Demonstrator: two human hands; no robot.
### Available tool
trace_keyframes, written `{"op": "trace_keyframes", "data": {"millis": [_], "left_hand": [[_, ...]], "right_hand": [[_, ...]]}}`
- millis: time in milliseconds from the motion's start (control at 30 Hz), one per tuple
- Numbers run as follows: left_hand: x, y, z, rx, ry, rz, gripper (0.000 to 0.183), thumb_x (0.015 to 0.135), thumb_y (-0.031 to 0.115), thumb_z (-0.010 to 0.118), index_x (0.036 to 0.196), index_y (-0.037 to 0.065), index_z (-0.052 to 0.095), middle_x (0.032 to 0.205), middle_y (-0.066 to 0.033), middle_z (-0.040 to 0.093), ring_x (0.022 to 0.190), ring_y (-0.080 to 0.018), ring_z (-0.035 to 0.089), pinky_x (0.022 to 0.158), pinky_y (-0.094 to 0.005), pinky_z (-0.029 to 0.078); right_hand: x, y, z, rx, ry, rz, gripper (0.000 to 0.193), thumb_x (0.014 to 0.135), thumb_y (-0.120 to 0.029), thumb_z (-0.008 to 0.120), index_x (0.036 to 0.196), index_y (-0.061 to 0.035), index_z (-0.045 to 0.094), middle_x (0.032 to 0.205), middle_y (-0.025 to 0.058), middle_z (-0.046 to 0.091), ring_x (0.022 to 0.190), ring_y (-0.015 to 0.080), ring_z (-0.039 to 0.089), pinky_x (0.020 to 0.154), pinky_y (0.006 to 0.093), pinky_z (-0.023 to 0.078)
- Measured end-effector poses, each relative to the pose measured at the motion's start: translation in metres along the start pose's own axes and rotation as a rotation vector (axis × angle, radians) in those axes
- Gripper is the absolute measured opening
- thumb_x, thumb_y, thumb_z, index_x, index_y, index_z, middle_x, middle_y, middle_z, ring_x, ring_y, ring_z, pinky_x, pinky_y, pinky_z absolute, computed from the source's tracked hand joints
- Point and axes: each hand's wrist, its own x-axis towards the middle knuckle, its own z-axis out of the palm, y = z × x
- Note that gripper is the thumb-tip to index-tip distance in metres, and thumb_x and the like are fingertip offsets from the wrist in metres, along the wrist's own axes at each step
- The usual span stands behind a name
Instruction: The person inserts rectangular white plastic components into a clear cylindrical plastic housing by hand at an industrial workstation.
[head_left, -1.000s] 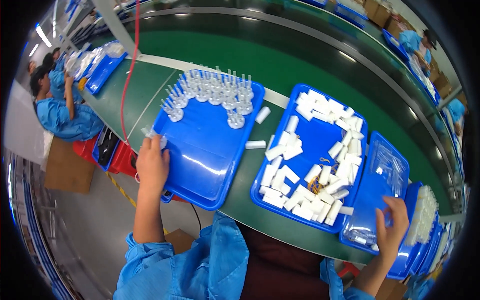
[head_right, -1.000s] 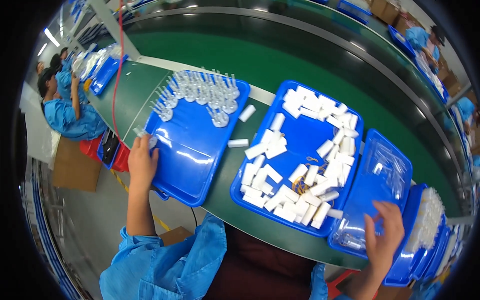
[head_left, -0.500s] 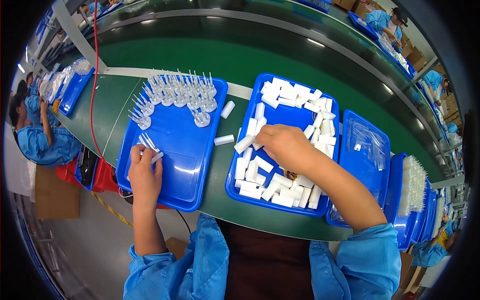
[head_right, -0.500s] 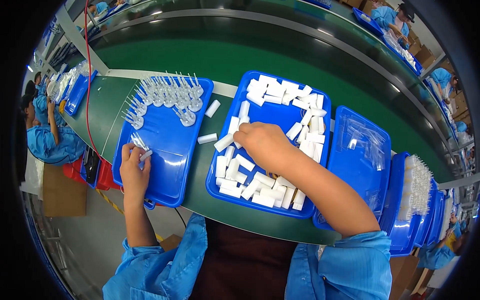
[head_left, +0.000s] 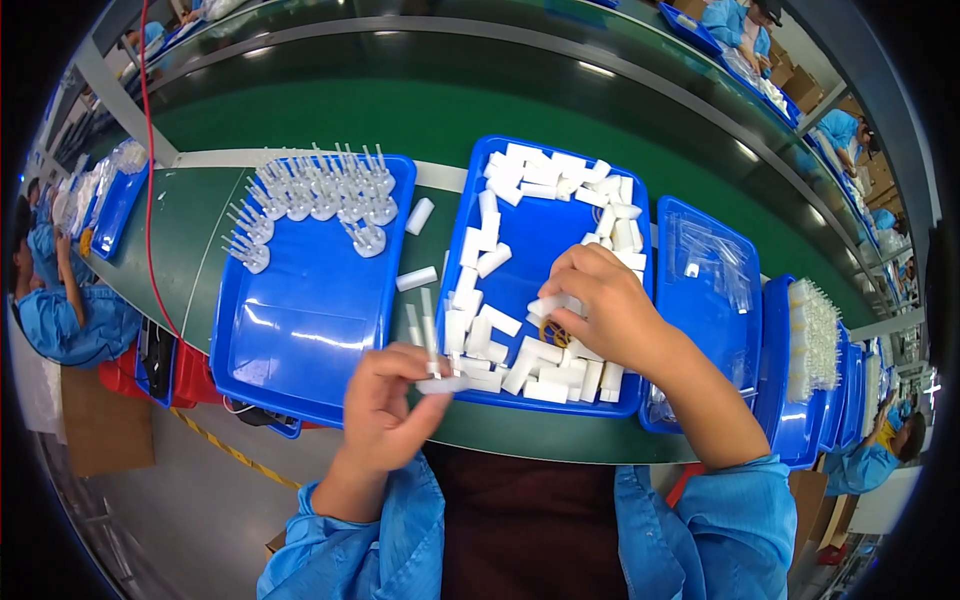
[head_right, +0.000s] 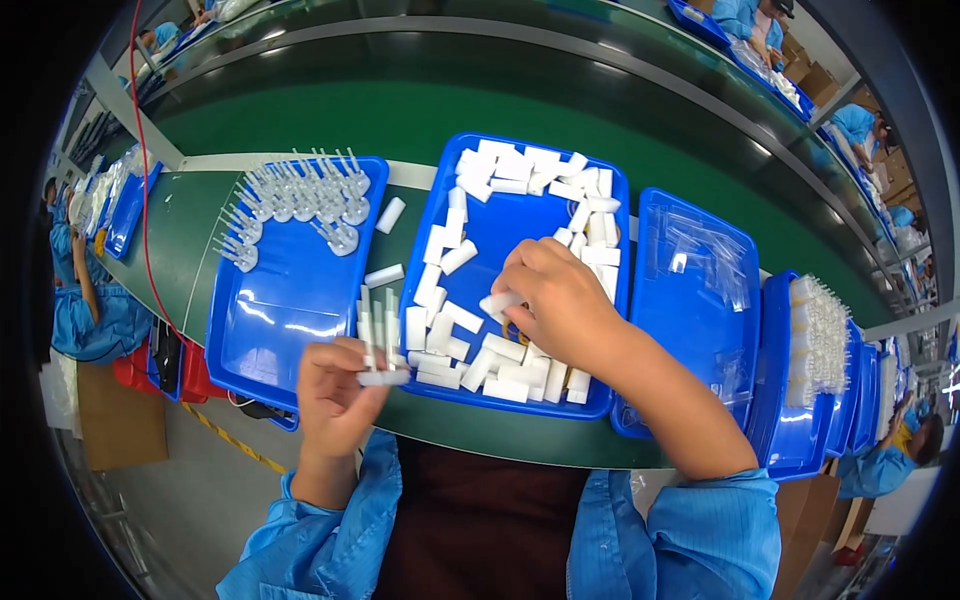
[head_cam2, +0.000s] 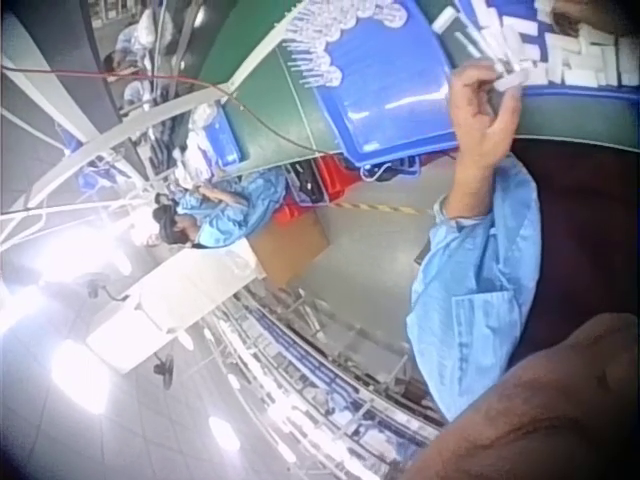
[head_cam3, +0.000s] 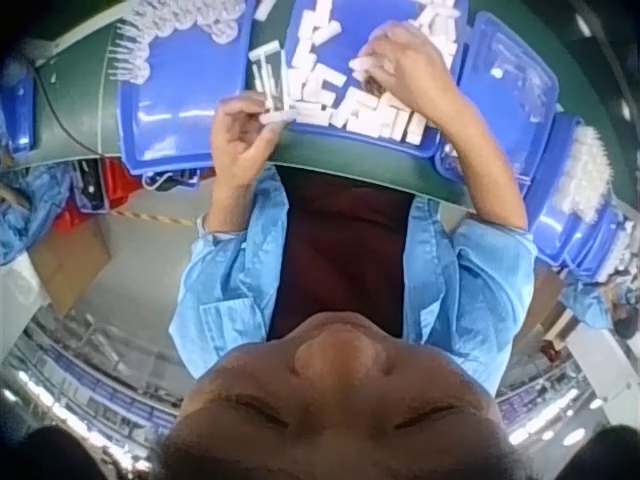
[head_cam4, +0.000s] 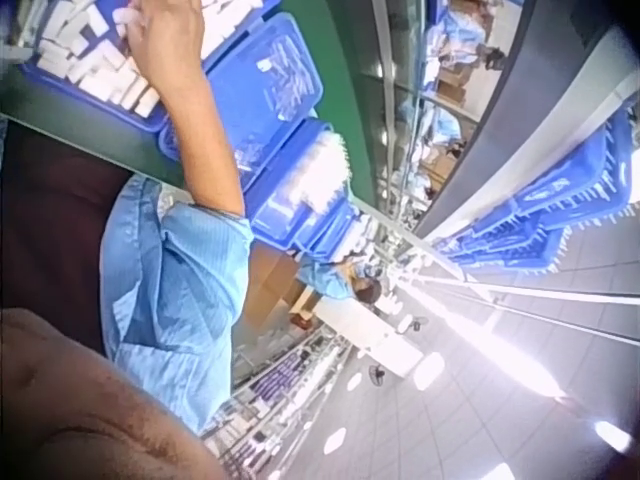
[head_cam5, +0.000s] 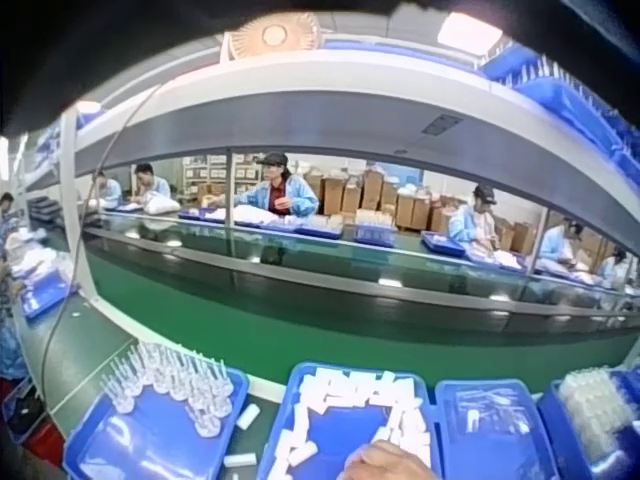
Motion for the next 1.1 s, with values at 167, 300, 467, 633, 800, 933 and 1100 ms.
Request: {"op": "trace_keyframes", "data": {"millis": [167,300,467,633,800,933,1100], "left_hand": [[-0.001,-0.008,0.04,-0.207,-0.19,-0.115,0.022,0.078,-0.011,0.058,0.098,-0.003,0.057,0.105,-0.0163,0.053,0.096,-0.0204,0.055,0.085,-0.0304,0.045],[0.001,-0.019,0.058,-0.451,-0.32,-0.209,0.019,0.08,-0.01,0.059,0.097,-0.002,0.059,0.109,-0.0169,0.051,0.097,-0.0195,0.055,0.086,-0.0301,0.045],[0.0,-0.023,0.071,-0.522,-0.337,-0.294,0.017,0.08,-0.007,0.06,0.096,0.0,0.059,0.111,-0.0175,0.053,0.097,-0.0201,0.057,0.087,-0.0313,0.046],[0.0,-0.023,0.079,-0.544,-0.28,-0.345,0.018,0.08,-0.007,0.06,0.096,0.001,0.058,0.111,-0.0175,0.054,0.099,-0.02,0.057,0.085,-0.0321,0.047],[0.0,-0.025,0.081,-0.594,-0.254,-0.384,0.018,0.082,-0.005,0.059,0.098,0.002,0.056,0.112,-0.0167,0.054,0.1,-0.02,0.056,0.086,-0.0329,0.046],[-0.001,-0.028,0.082,-0.642,-0.209,-0.441,0.019,0.084,-0.002,0.058,0.101,0.005,0.053,0.112,-0.0157,0.054,0.102,-0.0197,0.054,0.087,-0.0319,0.044],[-0.002,-0.029,0.079,-0.621,-0.226,-0.437,0.018,0.085,0.0,0.057,0.101,0.006,0.052,0.113,-0.0152,0.053,0.101,-0.0196,0.053,0.086,-0.0309,0.044]], "right_hand": [[-0.037,-0.009,-0.016,-0.01,0.196,-0.012,0.022,0.062,-0.002,0.072,0.08,-0.0072,0.059,0.096,0.0075,0.065,0.085,0.0243,0.06,0.073,0.0332,0.049],[-0.064,-0.01,-0.022,-0.085,0.332,0.057,0.024,0.063,-0.002,0.071,0.083,-0.0085,0.059,0.095,0.0049,0.067,0.069,0.0217,0.063,0.061,0.0309,0.05],[-0.085,-0.012,-0.02,-0.145,0.354,0.104,0.029,0.06,0.003,0.069,0.082,-0.0088,0.055,0.096,0.0067,0.068,0.075,0.0215,0.066,0.057,0.0277,0.048],[-0.09,-0.011,-0.016,-0.087,0.422,0.094,0.03,0.059,0.005,0.07,0.082,-0.0071,0.053,0.096,0.0101,0.067,0.078,0.0225,0.067,0.059,0.028,0.051],[-0.093,-0.013,-0.012,-0.027,0.452,0.129,0.031,0.059,0.007,0.07,0.081,-0.0057,0.052,0.095,0.0129,0.066,0.078,0.0245,0.066,0.062,0.0289,0.052],[-0.091,-0.016,-0.009,0.055,0.478,0.105,0.027,0.062,0.004,0.07,0.083,-0.0046,0.054,0.1,0.0115,0.061,0.074,0.0229,0.063,0.058,0.0281,0.05],[-0.094,-0.017,-0.024,0.43,0.353,0.192,0.022,0.069,0.003,0.068,0.087,-0.002,0.056,0.098,0.0121,0.06,0.084,0.0194,0.061,0.068,0.0268,0.049]]}}
